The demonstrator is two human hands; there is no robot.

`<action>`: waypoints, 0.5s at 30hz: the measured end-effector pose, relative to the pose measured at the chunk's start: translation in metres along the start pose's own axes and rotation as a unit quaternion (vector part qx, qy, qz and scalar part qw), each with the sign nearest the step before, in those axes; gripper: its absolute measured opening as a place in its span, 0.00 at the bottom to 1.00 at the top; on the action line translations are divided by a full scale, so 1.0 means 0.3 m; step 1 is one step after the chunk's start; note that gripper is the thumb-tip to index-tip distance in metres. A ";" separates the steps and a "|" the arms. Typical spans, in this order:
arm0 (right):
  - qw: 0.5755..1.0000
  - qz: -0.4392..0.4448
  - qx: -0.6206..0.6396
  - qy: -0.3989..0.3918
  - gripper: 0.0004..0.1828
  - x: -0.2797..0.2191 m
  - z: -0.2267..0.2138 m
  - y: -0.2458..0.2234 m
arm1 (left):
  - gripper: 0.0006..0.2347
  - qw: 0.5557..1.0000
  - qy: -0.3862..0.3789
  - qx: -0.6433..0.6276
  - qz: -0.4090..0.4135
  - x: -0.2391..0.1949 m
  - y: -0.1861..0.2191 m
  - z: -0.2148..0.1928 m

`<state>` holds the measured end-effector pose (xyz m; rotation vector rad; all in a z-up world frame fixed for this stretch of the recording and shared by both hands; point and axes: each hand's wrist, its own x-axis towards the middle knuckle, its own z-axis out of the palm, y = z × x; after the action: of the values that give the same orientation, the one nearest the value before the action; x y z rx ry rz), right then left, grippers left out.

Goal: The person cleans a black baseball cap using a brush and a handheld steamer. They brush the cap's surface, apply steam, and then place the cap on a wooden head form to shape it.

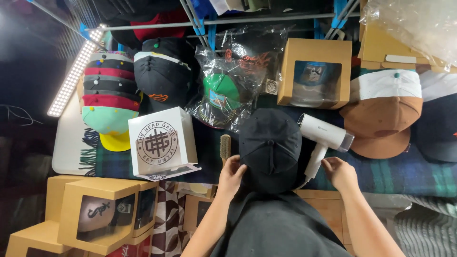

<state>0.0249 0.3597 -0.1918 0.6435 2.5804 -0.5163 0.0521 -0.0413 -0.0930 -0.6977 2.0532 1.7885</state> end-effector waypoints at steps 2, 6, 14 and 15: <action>0.992 -0.043 0.117 0.020 0.19 -0.105 -0.095 -0.152 | 0.32 0.998 -0.029 0.059 0.009 -0.044 0.108 -0.009; 0.819 -0.208 0.534 0.007 0.26 -0.234 -0.076 -0.417 | 0.56 0.969 -0.111 0.218 -0.023 -0.100 0.333 0.000; 0.885 -0.250 0.374 0.122 0.27 -0.245 -0.102 -0.445 | 0.53 0.956 -0.119 0.266 -0.006 -0.023 0.285 -0.003; 0.892 -0.299 0.252 0.227 0.22 -0.188 -0.087 -0.374 | 0.53 0.957 -0.121 0.263 -0.005 -0.024 0.297 -0.004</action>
<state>0.0046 0.2593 -0.1148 0.0875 3.1004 -1.4166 0.0084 -0.0333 -0.0155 -0.3139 2.1990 1.1617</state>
